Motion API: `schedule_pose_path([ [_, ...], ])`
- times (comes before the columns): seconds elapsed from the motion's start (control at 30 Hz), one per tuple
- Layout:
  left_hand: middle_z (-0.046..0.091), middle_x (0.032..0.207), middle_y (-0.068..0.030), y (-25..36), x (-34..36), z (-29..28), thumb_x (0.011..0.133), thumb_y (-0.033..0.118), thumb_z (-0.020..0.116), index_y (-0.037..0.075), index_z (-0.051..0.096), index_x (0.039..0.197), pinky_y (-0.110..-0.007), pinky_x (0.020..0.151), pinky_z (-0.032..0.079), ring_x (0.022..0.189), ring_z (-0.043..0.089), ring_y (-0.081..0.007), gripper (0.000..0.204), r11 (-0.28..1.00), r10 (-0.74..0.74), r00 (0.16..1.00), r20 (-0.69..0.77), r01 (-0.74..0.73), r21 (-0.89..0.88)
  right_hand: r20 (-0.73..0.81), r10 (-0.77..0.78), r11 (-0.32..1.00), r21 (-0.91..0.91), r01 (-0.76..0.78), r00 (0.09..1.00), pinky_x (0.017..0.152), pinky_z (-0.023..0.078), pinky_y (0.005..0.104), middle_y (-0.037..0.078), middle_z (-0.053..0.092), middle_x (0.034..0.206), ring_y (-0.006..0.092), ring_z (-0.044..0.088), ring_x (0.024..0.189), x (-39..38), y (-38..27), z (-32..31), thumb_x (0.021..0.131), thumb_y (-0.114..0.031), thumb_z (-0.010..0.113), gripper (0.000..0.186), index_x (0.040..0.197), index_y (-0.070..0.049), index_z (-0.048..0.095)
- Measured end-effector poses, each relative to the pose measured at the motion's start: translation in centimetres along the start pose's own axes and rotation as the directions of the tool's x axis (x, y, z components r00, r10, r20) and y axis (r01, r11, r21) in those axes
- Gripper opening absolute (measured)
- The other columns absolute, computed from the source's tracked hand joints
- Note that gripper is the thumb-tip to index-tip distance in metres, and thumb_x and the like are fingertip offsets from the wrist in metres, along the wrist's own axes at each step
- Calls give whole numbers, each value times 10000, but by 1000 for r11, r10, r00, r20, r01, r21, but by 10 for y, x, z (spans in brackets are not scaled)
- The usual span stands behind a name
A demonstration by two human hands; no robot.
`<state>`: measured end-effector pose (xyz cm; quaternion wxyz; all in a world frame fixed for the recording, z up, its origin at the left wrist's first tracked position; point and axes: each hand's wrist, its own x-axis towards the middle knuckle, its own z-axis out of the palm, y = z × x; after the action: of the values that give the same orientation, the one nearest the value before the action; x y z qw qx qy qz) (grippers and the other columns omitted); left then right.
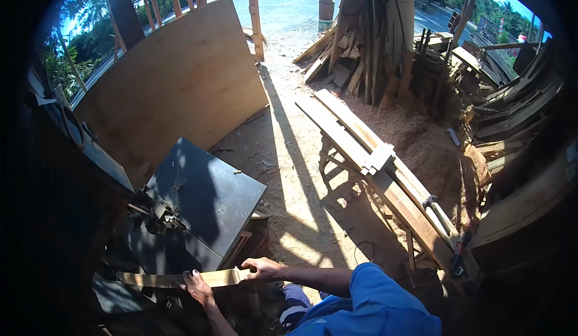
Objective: The person cuts a curved shape into a wooden plank using a band saw, walks to a workbench to collect a stack of wooden blocks, and returns to the band saw table with the blocks.
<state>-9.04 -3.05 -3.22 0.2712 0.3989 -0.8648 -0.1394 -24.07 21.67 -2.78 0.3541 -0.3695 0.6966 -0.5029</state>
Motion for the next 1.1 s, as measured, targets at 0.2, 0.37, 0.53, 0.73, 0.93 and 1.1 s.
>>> schedule_pose_path([
  [0.2, 497, 1472, -220, 36, -57, 16, 1043, 499, 536, 58, 539, 1395, -578, 1116, 396, 1325, 504, -428, 564, 975, 154, 982, -111, -133, 179, 83, 74, 921, 378, -100, 994, 674, 515, 305, 21, 668, 862, 111, 623, 765, -91, 37, 7, 1008, -209, 637, 201, 1079, -26, 680],
  [0.37, 498, 1471, -218, 87, -68, 22, 1037, 516, 535, 66, 533, 1405, -578, 1120, 399, 1329, 503, -423, 581, 972, 235, 969, 72, -234, -21, 223, 291, 781, 506, -366, 930, 590, 500, 302, 37, 632, 771, 136, 581, 643, -170, 59, -31, 979, -133, 606, 138, 1024, -17, 666],
  [0.53, 498, 1469, -217, 114, -77, 23, 1032, 533, 534, 75, 528, 1416, -578, 1123, 401, 1333, 503, -417, 598, 940, 298, 914, 276, -232, -249, 62, 405, 863, 302, -404, 912, 639, 545, 331, 53, 707, 883, 137, 641, 745, -247, 63, -60, 969, -211, 646, 246, 1120, -24, 700],
  [0.73, 499, 1467, -215, 129, -89, 18, 1025, 554, 533, 85, 522, 1428, -578, 1126, 405, 1338, 503, -411, 619, 845, 319, 807, 497, -4, -535, -195, 573, 808, 299, -508, 796, 635, 505, 320, 28, 689, 861, 127, 598, 734, -321, 58, -86, 924, -218, 670, 216, 1051, -55, 732],
  [0.93, 500, 1465, -213, 128, -101, 9, 1018, 575, 531, 95, 515, 1441, -577, 1130, 408, 1343, 502, -404, 640, 621, 255, 666, 701, 442, -647, -666, 610, 785, 582, -213, 428, 591, 530, 319, 37, 684, 892, 124, 623, 717, -368, 68, -68, 922, -272, 701, 300, 1159, -88, 686],
  [1.1, 500, 1463, -211, 115, -114, -2, 1012, 592, 530, 104, 510, 1451, -577, 1133, 411, 1347, 502, -398, 657, 270, 232, 446, 864, 824, -498, -575, 817, 486, 634, 602, -54, 781, 607, 395, 59, 698, 1023, 204, 700, 903, -413, 66, -11, 918, -402, 759, 423, 1172, -84, 644],
])
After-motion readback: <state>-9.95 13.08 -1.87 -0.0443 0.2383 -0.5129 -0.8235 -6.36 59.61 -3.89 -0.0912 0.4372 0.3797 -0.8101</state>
